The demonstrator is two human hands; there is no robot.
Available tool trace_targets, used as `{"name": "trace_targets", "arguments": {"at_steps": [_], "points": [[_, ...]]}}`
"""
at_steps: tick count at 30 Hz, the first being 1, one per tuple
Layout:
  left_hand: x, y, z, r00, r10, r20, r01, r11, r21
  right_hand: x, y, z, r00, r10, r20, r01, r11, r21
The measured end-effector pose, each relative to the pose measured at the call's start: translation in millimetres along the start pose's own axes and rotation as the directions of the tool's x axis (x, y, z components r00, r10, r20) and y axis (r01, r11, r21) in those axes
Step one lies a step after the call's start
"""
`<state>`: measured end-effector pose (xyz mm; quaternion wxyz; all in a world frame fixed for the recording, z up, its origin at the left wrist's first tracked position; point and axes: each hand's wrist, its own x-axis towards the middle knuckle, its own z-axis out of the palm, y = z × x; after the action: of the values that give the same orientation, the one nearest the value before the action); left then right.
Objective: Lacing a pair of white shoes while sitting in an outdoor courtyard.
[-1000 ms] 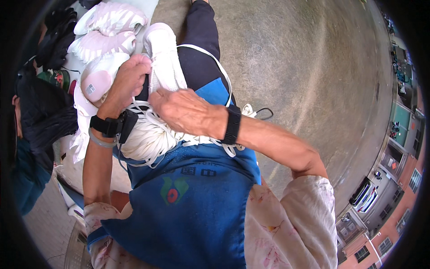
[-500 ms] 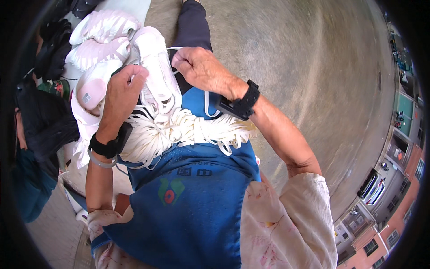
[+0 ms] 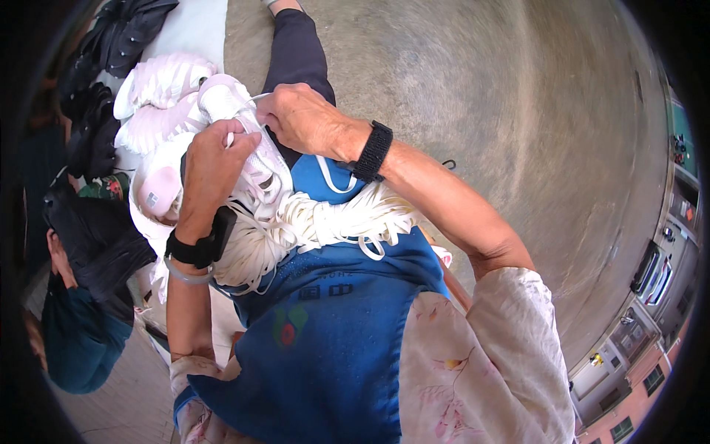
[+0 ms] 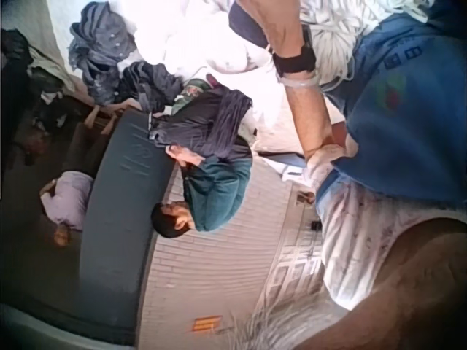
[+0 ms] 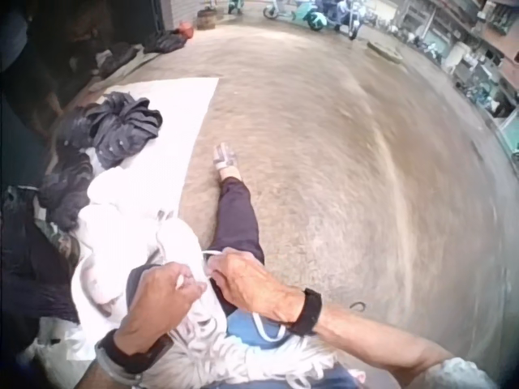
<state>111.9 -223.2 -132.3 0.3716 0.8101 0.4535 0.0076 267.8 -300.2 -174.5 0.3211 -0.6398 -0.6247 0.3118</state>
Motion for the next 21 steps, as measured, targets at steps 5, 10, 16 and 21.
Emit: {"name": "trace_targets", "arguments": {"at_steps": [5,10,16,21], "points": [[0,-12,10,0.995,-0.095,-0.017,0.091,0.98,-0.179,8,-1,6,0.99,0.108,-0.093,-0.088,0.977,0.194],[-6,-23,15,0.991,-0.133,0.026,0.129,0.873,-0.47,7,0,9,0.991,0.108,-0.077,-0.087,0.967,0.239],[-13,-25,19,0.993,-0.114,0.036,0.114,0.803,-0.585,3,-4,10,0.986,0.054,-0.158,-0.019,0.976,0.216],[-12,-24,20,0.995,-0.099,0.02,0.089,0.773,-0.628,1,-7,14,0.984,0.035,-0.173,-0.005,0.985,0.17]]}}
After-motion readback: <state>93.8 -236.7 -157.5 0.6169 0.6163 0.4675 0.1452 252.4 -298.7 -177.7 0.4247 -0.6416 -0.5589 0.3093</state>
